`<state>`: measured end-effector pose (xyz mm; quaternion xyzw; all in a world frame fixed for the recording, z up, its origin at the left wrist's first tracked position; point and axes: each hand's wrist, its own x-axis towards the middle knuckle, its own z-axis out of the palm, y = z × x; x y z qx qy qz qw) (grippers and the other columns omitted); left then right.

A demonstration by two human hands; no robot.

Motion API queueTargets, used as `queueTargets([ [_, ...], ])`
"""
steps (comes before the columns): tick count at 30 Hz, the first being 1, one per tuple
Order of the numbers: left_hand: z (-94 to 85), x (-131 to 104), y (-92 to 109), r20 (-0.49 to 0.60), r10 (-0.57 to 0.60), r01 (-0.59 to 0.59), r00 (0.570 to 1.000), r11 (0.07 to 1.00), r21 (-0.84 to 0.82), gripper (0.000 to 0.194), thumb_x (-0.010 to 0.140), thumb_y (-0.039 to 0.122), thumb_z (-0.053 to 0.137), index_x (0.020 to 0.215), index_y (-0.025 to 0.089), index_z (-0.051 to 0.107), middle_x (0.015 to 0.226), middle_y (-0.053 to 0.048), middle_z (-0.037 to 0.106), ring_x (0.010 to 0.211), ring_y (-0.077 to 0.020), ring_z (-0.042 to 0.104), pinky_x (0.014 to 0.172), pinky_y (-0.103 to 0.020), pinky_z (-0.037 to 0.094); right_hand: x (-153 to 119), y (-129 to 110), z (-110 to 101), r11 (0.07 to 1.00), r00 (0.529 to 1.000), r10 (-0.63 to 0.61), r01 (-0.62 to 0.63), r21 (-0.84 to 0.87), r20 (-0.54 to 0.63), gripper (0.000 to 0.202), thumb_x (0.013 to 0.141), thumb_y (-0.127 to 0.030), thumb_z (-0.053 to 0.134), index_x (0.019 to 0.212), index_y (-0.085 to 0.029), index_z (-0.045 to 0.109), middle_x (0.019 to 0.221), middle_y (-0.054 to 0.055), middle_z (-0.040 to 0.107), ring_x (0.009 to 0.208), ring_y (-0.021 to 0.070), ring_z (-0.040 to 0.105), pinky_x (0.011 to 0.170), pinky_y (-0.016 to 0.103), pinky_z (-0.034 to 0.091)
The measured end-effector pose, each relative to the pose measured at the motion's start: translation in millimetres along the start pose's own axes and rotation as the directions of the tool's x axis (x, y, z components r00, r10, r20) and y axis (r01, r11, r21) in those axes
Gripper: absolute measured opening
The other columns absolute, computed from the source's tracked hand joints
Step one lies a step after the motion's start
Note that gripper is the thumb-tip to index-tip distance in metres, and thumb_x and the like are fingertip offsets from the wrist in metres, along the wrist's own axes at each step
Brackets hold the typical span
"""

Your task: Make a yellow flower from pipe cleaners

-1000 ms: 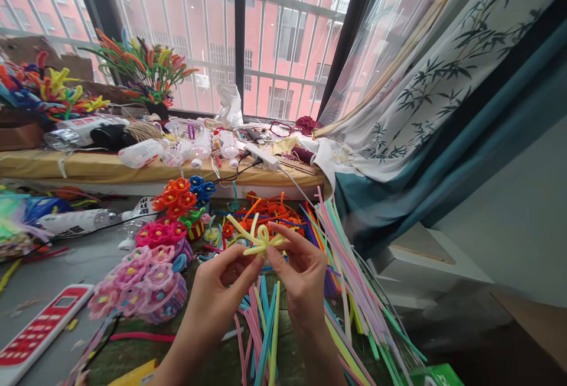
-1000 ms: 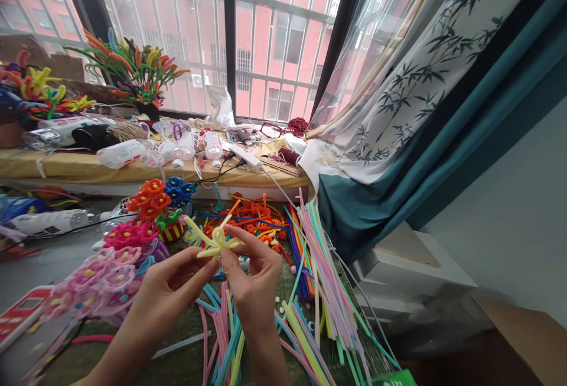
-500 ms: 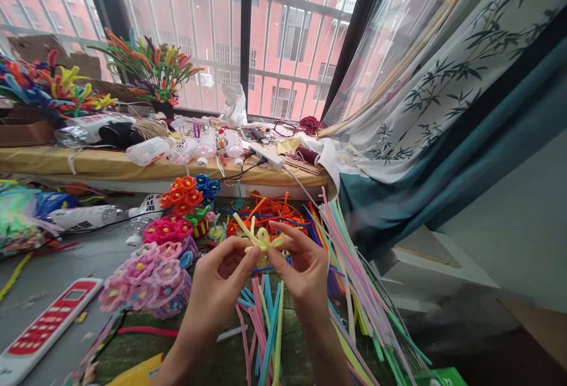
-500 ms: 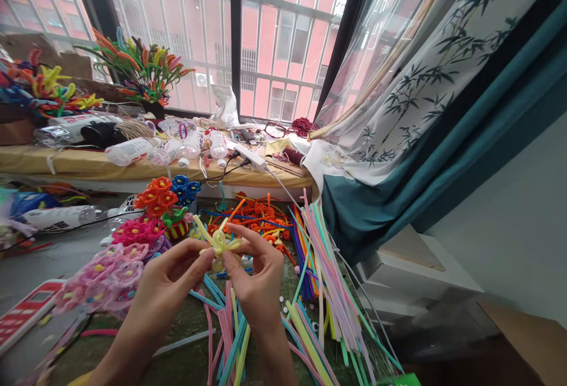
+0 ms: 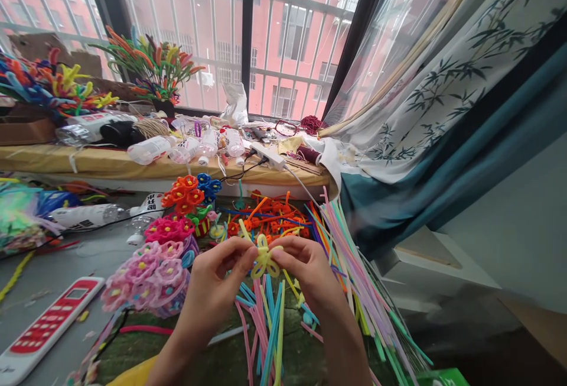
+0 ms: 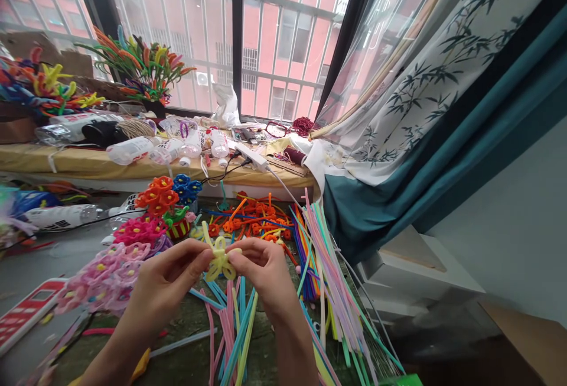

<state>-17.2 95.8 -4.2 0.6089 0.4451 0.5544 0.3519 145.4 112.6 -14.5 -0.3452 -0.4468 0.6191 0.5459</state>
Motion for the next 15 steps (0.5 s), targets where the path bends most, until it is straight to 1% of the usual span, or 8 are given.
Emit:
queueTargets([
  [3, 1.1, 0, 3, -0.023, -0.004, 0.003, 1.0, 1.0, -0.029, 0.009, 0.08, 0.023, 0.069, 0.072, 0.02, 0.072, 0.065, 0.003, 0.067, 0.062, -0.0121, 0.061, 0.056, -0.016, 0.047, 1, 2, 0, 0.996, 0.992, 0.083, -0.086, 0.032, 0.092, 0.03, 0.065, -0.04, 0.089, 0.078, -0.015, 0.08, 0.068, 0.004, 0.074, 0.061, 0.0143, 0.066, 0.062, 0.025, 0.055],
  [6, 4.3, -1, 8, -0.06, -0.027, 0.024, 0.998, 0.999, -0.043, 0.01, 0.078, 0.023, 0.07, 0.07, 0.019, 0.072, 0.065, 0.002, 0.067, 0.063, -0.0132, 0.062, 0.058, -0.018, 0.049, 1, 3, 2, 0.991, 0.979, 0.13, -0.133, 0.009, 0.16, 0.035, 0.066, -0.047, 0.087, 0.077, -0.014, 0.08, 0.066, 0.005, 0.074, 0.059, 0.0151, 0.068, 0.062, 0.026, 0.055],
  [10, 7.6, -2, 11, -0.099, -0.029, 0.022, 0.995, 0.997, -0.071, 0.006, 0.077, 0.023, 0.07, 0.073, 0.019, 0.072, 0.067, 0.002, 0.07, 0.06, -0.0128, 0.063, 0.059, -0.019, 0.052, 1, 3, 3, 0.992, 0.974, 0.129, -0.123, -0.043, 0.186, 0.037, 0.07, -0.051, 0.083, 0.073, -0.014, 0.081, 0.065, 0.005, 0.074, 0.059, 0.0151, 0.067, 0.06, 0.025, 0.053],
  [15, 8.0, -2, 9, -0.142, -0.003, -0.004, 0.99, 0.999, -0.051, 0.004, 0.077, 0.021, 0.069, 0.077, 0.02, 0.073, 0.071, 0.002, 0.072, 0.064, -0.0132, 0.065, 0.063, -0.02, 0.053, 1, 1, -1, 0.994, 0.978, 0.094, -0.08, -0.079, 0.187, 0.034, 0.073, -0.049, 0.082, 0.074, -0.016, 0.081, 0.065, 0.004, 0.073, 0.059, 0.014, 0.063, 0.06, 0.024, 0.052],
])
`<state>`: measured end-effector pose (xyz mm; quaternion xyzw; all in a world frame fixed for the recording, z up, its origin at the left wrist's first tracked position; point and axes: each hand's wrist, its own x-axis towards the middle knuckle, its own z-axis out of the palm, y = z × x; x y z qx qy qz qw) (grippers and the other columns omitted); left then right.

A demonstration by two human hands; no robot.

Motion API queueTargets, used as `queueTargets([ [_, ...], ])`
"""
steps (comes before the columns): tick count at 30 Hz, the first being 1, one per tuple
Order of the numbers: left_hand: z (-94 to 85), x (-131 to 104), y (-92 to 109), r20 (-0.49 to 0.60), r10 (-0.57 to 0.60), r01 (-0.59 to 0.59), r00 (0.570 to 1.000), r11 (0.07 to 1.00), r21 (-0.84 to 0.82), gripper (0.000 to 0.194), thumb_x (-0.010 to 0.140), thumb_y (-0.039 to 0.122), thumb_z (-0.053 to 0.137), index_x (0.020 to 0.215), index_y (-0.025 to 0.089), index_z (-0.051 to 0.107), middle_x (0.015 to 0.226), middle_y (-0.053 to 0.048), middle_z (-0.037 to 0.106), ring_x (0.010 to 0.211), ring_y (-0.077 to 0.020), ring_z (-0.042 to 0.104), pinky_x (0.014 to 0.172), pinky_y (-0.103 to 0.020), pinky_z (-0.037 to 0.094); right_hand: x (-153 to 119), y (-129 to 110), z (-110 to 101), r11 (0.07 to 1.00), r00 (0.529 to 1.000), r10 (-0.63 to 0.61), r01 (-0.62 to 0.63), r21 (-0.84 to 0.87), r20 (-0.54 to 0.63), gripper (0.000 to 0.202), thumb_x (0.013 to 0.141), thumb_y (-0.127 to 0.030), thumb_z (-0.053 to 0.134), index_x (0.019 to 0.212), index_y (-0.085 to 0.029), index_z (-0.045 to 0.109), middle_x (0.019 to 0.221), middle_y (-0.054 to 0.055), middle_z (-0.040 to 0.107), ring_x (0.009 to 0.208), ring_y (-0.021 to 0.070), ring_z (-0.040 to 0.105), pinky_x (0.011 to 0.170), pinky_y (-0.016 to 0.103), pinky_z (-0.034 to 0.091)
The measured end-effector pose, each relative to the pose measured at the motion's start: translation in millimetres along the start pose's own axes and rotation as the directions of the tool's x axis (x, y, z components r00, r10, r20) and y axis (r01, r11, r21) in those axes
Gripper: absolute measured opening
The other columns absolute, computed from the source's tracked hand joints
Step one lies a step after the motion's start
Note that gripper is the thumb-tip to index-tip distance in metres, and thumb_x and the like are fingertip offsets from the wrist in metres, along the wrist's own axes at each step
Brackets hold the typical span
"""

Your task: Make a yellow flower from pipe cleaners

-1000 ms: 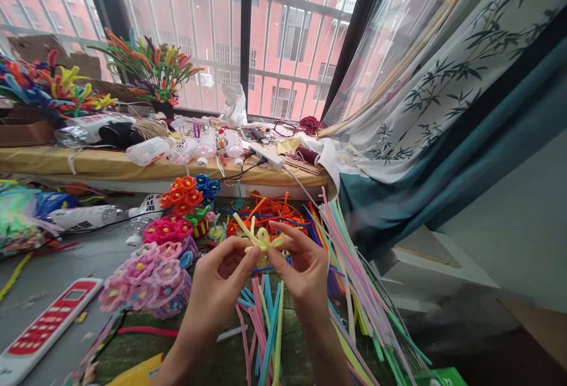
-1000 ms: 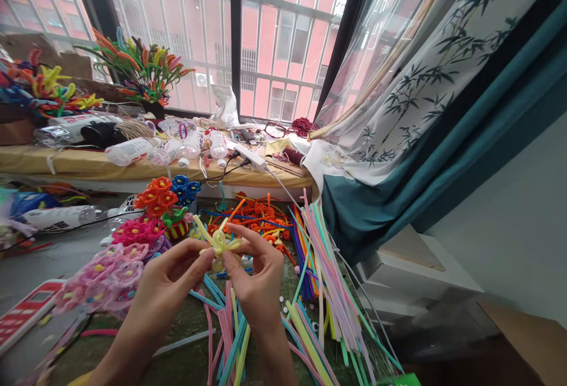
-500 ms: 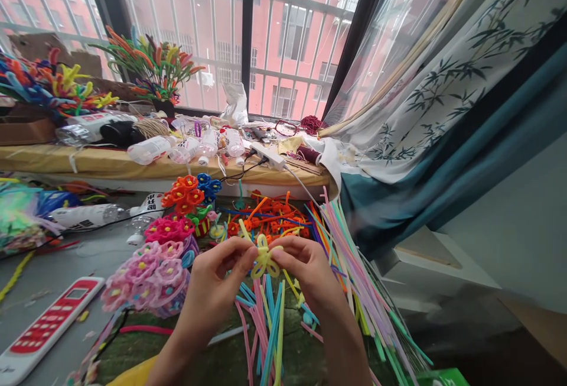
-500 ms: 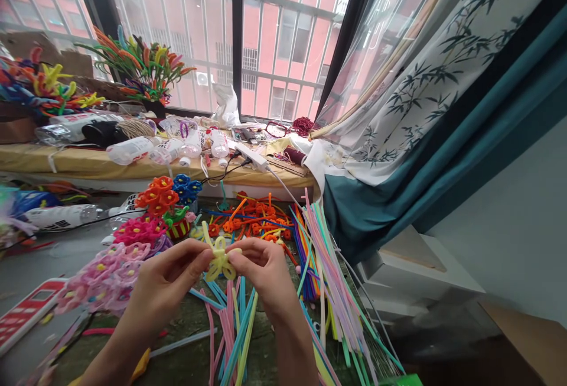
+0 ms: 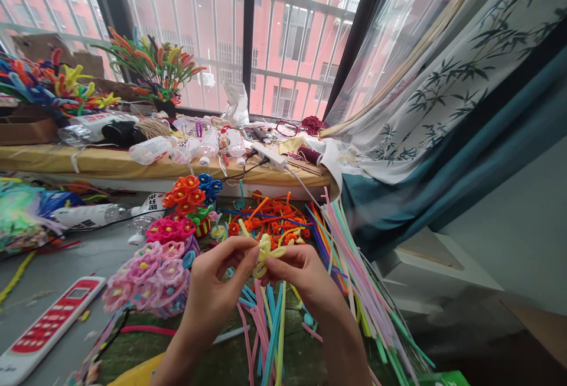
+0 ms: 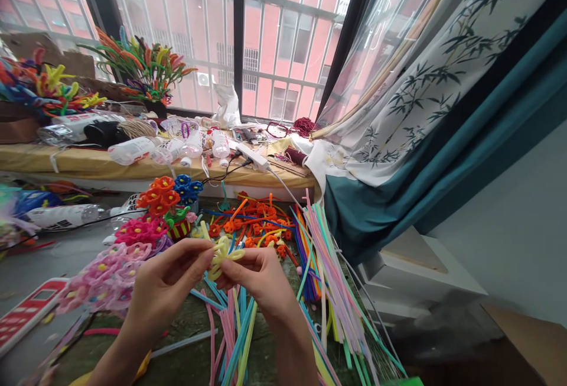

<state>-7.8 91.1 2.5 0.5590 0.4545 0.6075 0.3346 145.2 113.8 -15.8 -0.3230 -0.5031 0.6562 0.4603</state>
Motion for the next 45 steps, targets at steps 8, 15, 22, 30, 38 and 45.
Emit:
queueTargets([
  [8, -5.7, 1, -3, 0.064, 0.064, -0.07, 0.996, 0.992, 0.109, 0.007, 0.077, 0.021, 0.069, 0.073, 0.02, 0.075, 0.065, 0.002, 0.07, 0.057, -0.0116, 0.058, 0.056, -0.02, 0.046, 0, 2, -4, 0.998, 0.999, -0.016, 0.013, 0.056, 0.046, 0.027, 0.076, -0.042, 0.081, 0.078, -0.015, 0.077, 0.066, 0.002, 0.07, 0.059, 0.012, 0.063, 0.058, 0.022, 0.049],
  [15, -8.1, 0, -11, 0.052, 0.152, -0.156, 0.987, 0.984, 0.082, 0.007, 0.08, 0.016, 0.07, 0.083, 0.021, 0.074, 0.072, 0.004, 0.073, 0.06, -0.0104, 0.063, 0.06, -0.018, 0.051, -2, -1, -4, 0.999, 0.999, -0.017, 0.015, 0.034, 0.048, 0.031, 0.072, -0.045, 0.083, 0.073, -0.015, 0.078, 0.06, 0.002, 0.069, 0.057, 0.0123, 0.062, 0.057, 0.022, 0.048],
  [22, -18.5, 11, -4, 0.339, 0.562, -0.646, 0.754, 0.727, 0.232, 0.017, 0.085, 0.003, 0.066, 0.092, 0.017, 0.072, 0.075, -0.001, 0.073, 0.065, -0.0121, 0.062, 0.061, -0.022, 0.05, -4, -3, -4, 0.998, 0.999, -0.04, 0.04, 0.038, 0.008, 0.031, 0.07, -0.044, 0.084, 0.069, -0.013, 0.08, 0.058, 0.002, 0.067, 0.053, 0.0108, 0.06, 0.054, 0.02, 0.048],
  [30, -22.8, 12, -7, 0.417, 0.596, -0.72, 0.686, 0.637, 0.273, 0.026, 0.084, -0.002, 0.064, 0.101, 0.017, 0.069, 0.082, -0.003, 0.073, 0.072, -0.0158, 0.055, 0.064, -0.027, 0.048, -2, -4, -5, 0.998, 0.997, -0.066, 0.066, 0.002, 0.049, 0.035, 0.079, -0.049, 0.076, 0.071, -0.015, 0.08, 0.055, 0.001, 0.065, 0.049, 0.0098, 0.058, 0.056, 0.021, 0.05],
  [38, -23.5, 9, -7, 0.439, 0.595, -0.735, 0.674, 0.602, 0.313, 0.023, 0.084, -0.001, 0.064, 0.1, 0.015, 0.068, 0.08, -0.004, 0.072, 0.071, -0.0161, 0.053, 0.064, -0.027, 0.047, 0, 1, -2, 0.998, 0.998, -0.064, 0.064, 0.017, -0.004, 0.029, 0.074, -0.04, 0.082, 0.066, -0.014, 0.075, 0.058, 0.0, 0.066, 0.053, 0.0099, 0.06, 0.054, 0.019, 0.049],
  [45, -20.1, 7, -8, 0.22, 0.367, -0.426, 0.904, 0.814, 0.394, 0.005, 0.088, 0.015, 0.065, 0.086, 0.019, 0.068, 0.072, 0.002, 0.069, 0.062, -0.0119, 0.057, 0.061, -0.022, 0.045, 0, 4, 6, 0.98, 0.97, -0.194, 0.183, -0.083, -0.144, 0.021, 0.079, -0.036, 0.079, 0.076, -0.017, 0.072, 0.068, 0.0, 0.069, 0.062, 0.0136, 0.064, 0.06, 0.023, 0.053],
])
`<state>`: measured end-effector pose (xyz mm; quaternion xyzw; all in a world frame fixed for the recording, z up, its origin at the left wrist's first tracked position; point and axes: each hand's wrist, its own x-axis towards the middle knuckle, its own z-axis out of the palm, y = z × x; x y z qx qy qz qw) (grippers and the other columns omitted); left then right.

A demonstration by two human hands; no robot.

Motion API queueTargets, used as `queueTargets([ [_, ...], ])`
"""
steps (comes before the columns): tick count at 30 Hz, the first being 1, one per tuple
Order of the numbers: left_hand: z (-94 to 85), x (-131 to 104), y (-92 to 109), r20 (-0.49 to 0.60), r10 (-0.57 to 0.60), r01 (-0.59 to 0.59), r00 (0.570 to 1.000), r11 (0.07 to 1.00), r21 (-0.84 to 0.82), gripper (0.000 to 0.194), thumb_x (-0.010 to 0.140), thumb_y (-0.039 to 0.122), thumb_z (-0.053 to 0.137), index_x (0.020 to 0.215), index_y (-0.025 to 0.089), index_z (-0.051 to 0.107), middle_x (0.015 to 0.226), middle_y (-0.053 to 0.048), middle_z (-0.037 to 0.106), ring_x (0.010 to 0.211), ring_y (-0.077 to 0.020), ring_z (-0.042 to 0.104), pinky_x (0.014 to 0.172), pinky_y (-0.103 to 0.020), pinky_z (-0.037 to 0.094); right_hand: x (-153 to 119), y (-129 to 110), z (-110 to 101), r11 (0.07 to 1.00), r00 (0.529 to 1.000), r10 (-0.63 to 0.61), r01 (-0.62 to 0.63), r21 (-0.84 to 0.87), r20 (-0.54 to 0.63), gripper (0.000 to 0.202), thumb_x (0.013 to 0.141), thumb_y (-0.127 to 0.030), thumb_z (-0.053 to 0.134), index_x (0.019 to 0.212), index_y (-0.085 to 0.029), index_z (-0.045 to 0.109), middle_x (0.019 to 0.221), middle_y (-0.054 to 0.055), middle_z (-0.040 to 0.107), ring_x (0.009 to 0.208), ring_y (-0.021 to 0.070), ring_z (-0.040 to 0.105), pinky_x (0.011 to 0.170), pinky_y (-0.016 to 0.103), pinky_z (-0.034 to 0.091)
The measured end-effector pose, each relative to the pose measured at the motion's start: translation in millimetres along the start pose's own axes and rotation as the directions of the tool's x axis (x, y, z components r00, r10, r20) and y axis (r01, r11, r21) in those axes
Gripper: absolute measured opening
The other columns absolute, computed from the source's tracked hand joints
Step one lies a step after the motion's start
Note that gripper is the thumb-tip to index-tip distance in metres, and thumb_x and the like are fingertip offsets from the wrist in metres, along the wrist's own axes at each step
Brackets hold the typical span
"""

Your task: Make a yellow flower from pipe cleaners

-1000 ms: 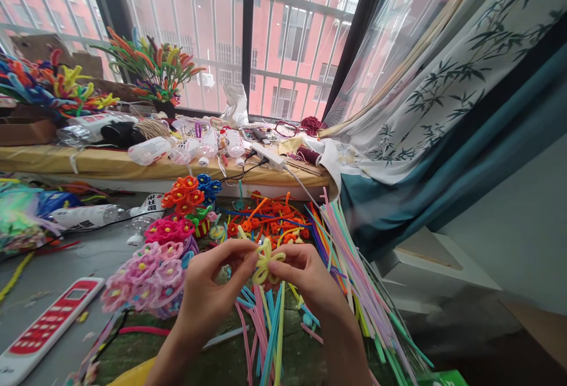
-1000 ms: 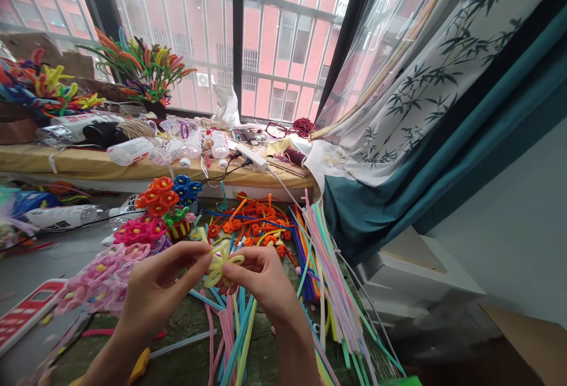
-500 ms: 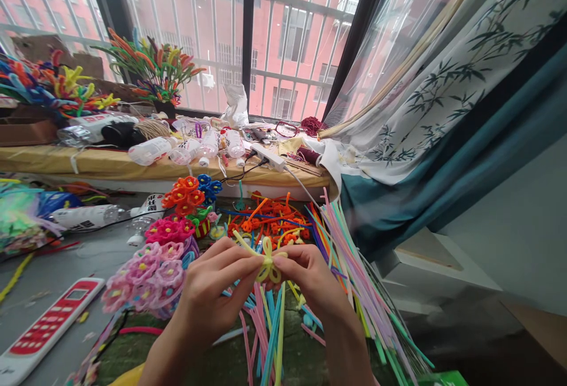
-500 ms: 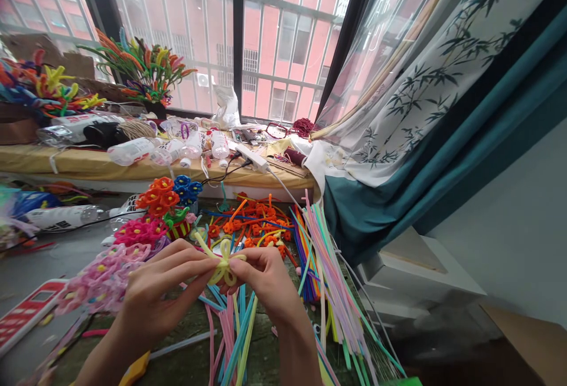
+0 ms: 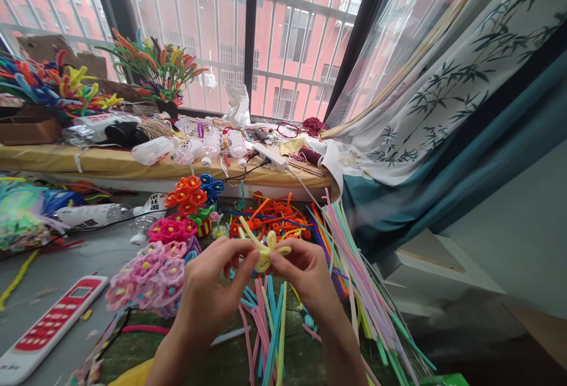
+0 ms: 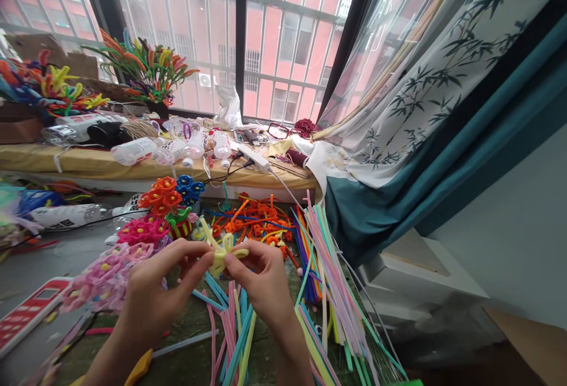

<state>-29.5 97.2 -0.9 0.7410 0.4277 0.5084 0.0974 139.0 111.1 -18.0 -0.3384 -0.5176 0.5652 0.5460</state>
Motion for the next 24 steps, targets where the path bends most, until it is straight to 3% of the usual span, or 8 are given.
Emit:
queueTargets([
  [3, 3.4, -1, 5, 0.058, -0.341, 0.345, 0.938, 0.911, -0.226, 0.023, 0.089, 0.033, 0.063, 0.071, 0.019, 0.065, 0.062, 0.003, 0.062, 0.057, -0.0118, 0.056, 0.054, -0.021, 0.043, -4, -5, 2, 0.933, 0.975, -0.221, 0.208, -0.293, -0.011, 0.012, 0.088, -0.029, 0.072, 0.082, -0.019, 0.073, 0.076, 0.001, 0.071, 0.071, 0.0154, 0.065, 0.068, 0.025, 0.051],
  [7, 5.6, 1, 8, 0.203, -0.574, 0.591, 0.793, 0.645, -0.484, 0.031, 0.081, 0.045, 0.069, 0.067, 0.017, 0.063, 0.058, 0.005, 0.052, 0.051, -0.0082, 0.042, 0.045, -0.018, 0.031, -6, -8, 3, 0.713, 0.867, -0.487, 0.466, -0.524, 0.109, 0.007, 0.093, -0.02, 0.066, 0.087, -0.018, 0.071, 0.083, 0.003, 0.074, 0.076, 0.0155, 0.066, 0.072, 0.024, 0.049],
  [10, 4.3, 3, 4, 0.31, -0.594, 0.65, 0.743, 0.527, -0.548, 0.033, 0.075, 0.048, 0.075, 0.071, 0.016, 0.066, 0.059, 0.005, 0.051, 0.051, -0.0075, 0.039, 0.044, -0.017, 0.03, -5, -6, 1, 0.587, 0.799, -0.569, 0.561, -0.583, 0.196, 0.007, 0.095, -0.018, 0.064, 0.09, -0.017, 0.07, 0.083, 0.005, 0.073, 0.076, 0.0166, 0.066, 0.072, 0.024, 0.049],
  [13, 2.5, 4, 0, 0.329, -0.585, 0.654, 0.741, 0.518, -0.551, 0.035, 0.073, 0.049, 0.078, 0.073, 0.016, 0.068, 0.059, 0.006, 0.052, 0.051, -0.0074, 0.04, 0.044, -0.017, 0.031, -2, -2, -2, 0.54, 0.782, -0.577, 0.581, -0.609, 0.234, 0.007, 0.095, -0.017, 0.063, 0.092, -0.018, 0.069, 0.085, 0.005, 0.073, 0.077, 0.0173, 0.066, 0.073, 0.026, 0.049],
  [19, 2.8, 3, -1, 0.377, -0.585, 0.686, 0.718, 0.505, -0.523, 0.038, 0.07, 0.049, 0.08, 0.077, 0.014, 0.069, 0.058, 0.004, 0.057, 0.051, -0.0081, 0.044, 0.045, -0.018, 0.03, 0, 2, -5, 0.602, 0.82, -0.514, 0.554, -0.575, 0.251, 0.007, 0.095, -0.021, 0.064, 0.09, -0.019, 0.069, 0.082, 0.003, 0.072, 0.073, 0.0162, 0.065, 0.069, 0.025, 0.05],
  [24, 7.4, 1, 0, 0.39, -0.655, 0.724, 0.647, 0.366, -0.585, 0.045, 0.063, 0.053, 0.084, 0.062, 0.014, 0.062, 0.052, 0.005, 0.054, 0.043, -0.0045, 0.036, 0.042, -0.017, 0.023, -1, 1, -3, 0.644, 0.853, -0.458, 0.513, -0.568, 0.25, 0.01, 0.096, -0.024, 0.063, 0.091, -0.02, 0.071, 0.085, 0.005, 0.074, 0.077, 0.0178, 0.067, 0.072, 0.026, 0.051],
])
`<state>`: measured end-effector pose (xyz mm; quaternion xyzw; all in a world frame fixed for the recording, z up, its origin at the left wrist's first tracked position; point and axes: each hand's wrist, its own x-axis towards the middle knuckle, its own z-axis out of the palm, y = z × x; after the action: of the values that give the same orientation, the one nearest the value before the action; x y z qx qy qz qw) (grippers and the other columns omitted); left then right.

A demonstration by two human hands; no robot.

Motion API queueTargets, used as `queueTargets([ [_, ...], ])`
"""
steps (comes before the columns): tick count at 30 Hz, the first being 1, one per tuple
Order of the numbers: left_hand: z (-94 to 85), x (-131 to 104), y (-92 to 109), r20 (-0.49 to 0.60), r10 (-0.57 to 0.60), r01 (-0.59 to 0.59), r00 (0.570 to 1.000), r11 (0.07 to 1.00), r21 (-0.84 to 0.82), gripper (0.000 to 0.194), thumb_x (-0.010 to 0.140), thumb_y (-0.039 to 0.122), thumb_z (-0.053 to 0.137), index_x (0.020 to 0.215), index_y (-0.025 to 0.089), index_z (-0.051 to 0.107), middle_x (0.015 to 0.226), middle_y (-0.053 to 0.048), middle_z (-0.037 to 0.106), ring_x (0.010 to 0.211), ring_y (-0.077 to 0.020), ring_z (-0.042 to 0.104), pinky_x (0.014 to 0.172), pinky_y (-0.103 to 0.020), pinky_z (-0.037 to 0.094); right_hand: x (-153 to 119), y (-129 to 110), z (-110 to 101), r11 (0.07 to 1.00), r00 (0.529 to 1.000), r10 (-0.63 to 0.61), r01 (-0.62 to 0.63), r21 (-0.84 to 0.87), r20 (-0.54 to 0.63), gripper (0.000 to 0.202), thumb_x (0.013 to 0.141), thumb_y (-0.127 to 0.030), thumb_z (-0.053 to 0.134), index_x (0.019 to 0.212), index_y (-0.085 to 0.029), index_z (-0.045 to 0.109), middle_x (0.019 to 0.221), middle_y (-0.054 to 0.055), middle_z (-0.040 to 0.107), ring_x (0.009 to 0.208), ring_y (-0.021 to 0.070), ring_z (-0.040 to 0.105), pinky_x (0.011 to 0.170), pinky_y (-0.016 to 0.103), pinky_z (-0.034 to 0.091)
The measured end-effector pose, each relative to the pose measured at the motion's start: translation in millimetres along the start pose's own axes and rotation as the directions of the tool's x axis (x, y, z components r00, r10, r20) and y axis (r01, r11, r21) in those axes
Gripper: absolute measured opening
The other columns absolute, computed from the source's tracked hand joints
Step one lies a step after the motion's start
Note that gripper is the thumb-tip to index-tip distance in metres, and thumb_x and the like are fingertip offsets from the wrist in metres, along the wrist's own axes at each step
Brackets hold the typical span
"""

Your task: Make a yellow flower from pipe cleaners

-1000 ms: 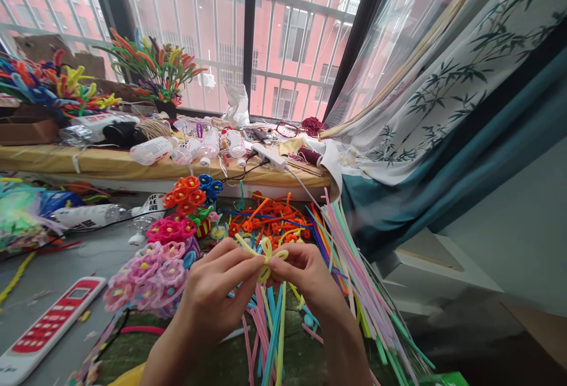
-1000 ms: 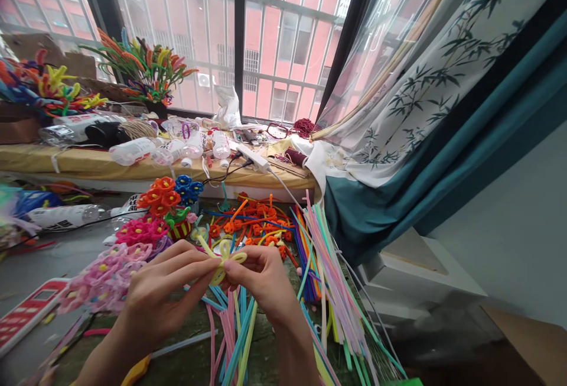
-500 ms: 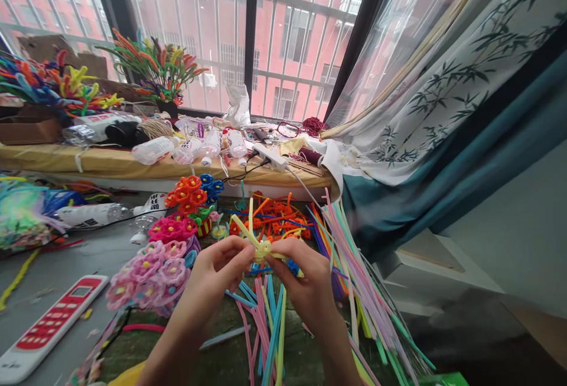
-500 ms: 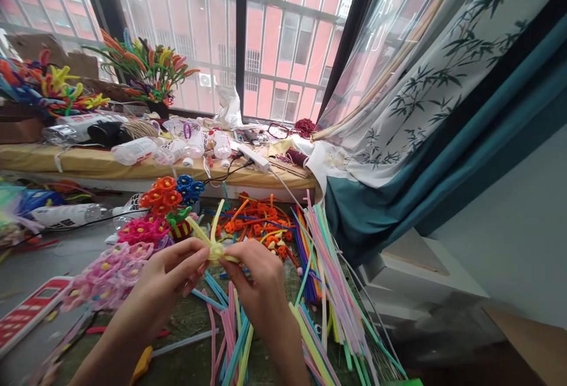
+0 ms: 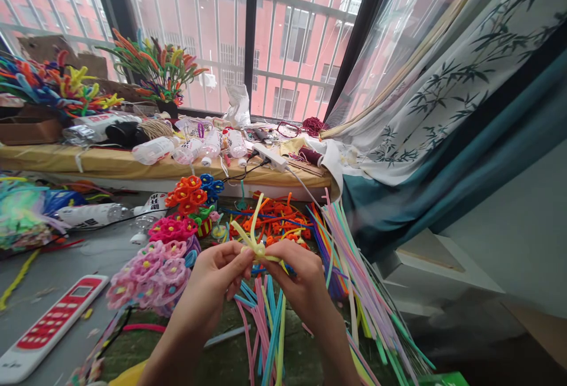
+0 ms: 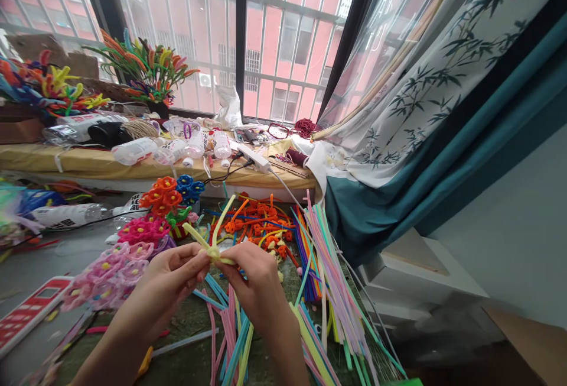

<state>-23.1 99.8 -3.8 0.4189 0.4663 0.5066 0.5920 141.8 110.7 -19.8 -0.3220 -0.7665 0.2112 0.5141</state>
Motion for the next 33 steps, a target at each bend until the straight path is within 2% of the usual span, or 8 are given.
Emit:
queueTargets([
  [3, 4.3, 0, -2, -0.024, -0.017, 0.016, 1.0, 0.999, -0.044, 0.05, 0.061, 0.055, 0.085, 0.058, 0.015, 0.056, 0.05, 0.007, 0.05, 0.041, -0.0028, 0.03, 0.04, -0.016, 0.019, 0, 0, -1, 1.0, 1.0, -0.003, 0.003, -0.014, 0.01, 0.01, 0.096, -0.024, 0.062, 0.093, -0.02, 0.071, 0.087, 0.006, 0.074, 0.08, 0.0188, 0.067, 0.074, 0.027, 0.051],
  [7, 8.4, 0, -3, -0.024, -0.026, 0.024, 0.999, 0.998, -0.057, 0.055, 0.056, 0.06, 0.085, 0.056, 0.015, 0.054, 0.051, 0.006, 0.05, 0.042, -0.0026, 0.029, 0.039, -0.016, 0.019, 0, 0, -2, 0.999, 1.0, -0.023, 0.023, -0.029, 0.017, 0.011, 0.097, -0.025, 0.061, 0.094, -0.02, 0.07, 0.086, 0.006, 0.074, 0.079, 0.0186, 0.067, 0.074, 0.027, 0.051],
  [11, 7.4, -1, -1, -0.029, -0.002, 0.001, 1.0, 0.999, -0.044, 0.047, 0.065, 0.054, 0.083, 0.062, 0.014, 0.058, 0.053, 0.006, 0.051, 0.043, -0.0028, 0.032, 0.04, -0.015, 0.021, 0, -1, -1, 0.999, 1.0, 0.007, -0.007, -0.034, 0.017, 0.012, 0.097, -0.024, 0.06, 0.093, -0.018, 0.07, 0.085, 0.006, 0.073, 0.077, 0.0184, 0.067, 0.072, 0.027, 0.05],
  [17, 2.4, -3, 5, 0.026, 0.141, -0.143, 0.99, 0.986, 0.089, 0.029, 0.073, 0.042, 0.081, 0.072, 0.015, 0.07, 0.058, 0.005, 0.057, 0.053, -0.0068, 0.044, 0.046, -0.015, 0.03, 2, -2, 2, 1.0, 1.0, 0.027, -0.027, -0.008, 0.0, 0.014, 0.095, -0.024, 0.06, 0.086, -0.019, 0.07, 0.076, 0.003, 0.069, 0.067, 0.016, 0.062, 0.065, 0.025, 0.049],
  [22, 0.8, -1, 3, 0.141, 0.166, -0.183, 0.976, 0.976, 0.114, 0.022, 0.076, 0.037, 0.079, 0.082, 0.017, 0.073, 0.077, -0.001, 0.07, 0.073, -0.0139, 0.061, 0.062, -0.019, 0.045, 3, -3, 0, 0.987, 0.988, 0.156, -0.155, 0.05, -0.021, 0.015, 0.09, -0.024, 0.062, 0.078, -0.019, 0.069, 0.068, 0.001, 0.065, 0.059, 0.0142, 0.056, 0.058, 0.025, 0.045],
  [27, -4.0, 3, -1, 0.171, 0.258, -0.294, 0.951, 0.927, 0.234, 0.021, 0.079, 0.037, 0.075, 0.08, 0.016, 0.071, 0.071, 0.0, 0.064, 0.066, -0.0137, 0.056, 0.062, -0.022, 0.046, 1, 3, -4, 0.954, 0.967, 0.245, -0.253, 0.163, 0.066, 0.016, 0.088, -0.026, 0.063, 0.075, -0.019, 0.07, 0.065, -0.001, 0.064, 0.06, 0.0144, 0.055, 0.059, 0.025, 0.044],
  [33, -10.8, 4, 1, 0.23, 0.236, -0.315, 0.944, 0.852, 0.418, 0.024, 0.083, 0.038, 0.067, 0.081, 0.014, 0.07, 0.069, 0.0, 0.058, 0.065, -0.0147, 0.053, 0.059, -0.023, 0.045, 1, 7, -7, 0.942, 0.952, 0.259, -0.286, 0.174, 0.16, 0.025, 0.09, -0.036, 0.065, 0.074, -0.018, 0.069, 0.067, -0.001, 0.064, 0.063, 0.0146, 0.058, 0.062, 0.024, 0.044],
])
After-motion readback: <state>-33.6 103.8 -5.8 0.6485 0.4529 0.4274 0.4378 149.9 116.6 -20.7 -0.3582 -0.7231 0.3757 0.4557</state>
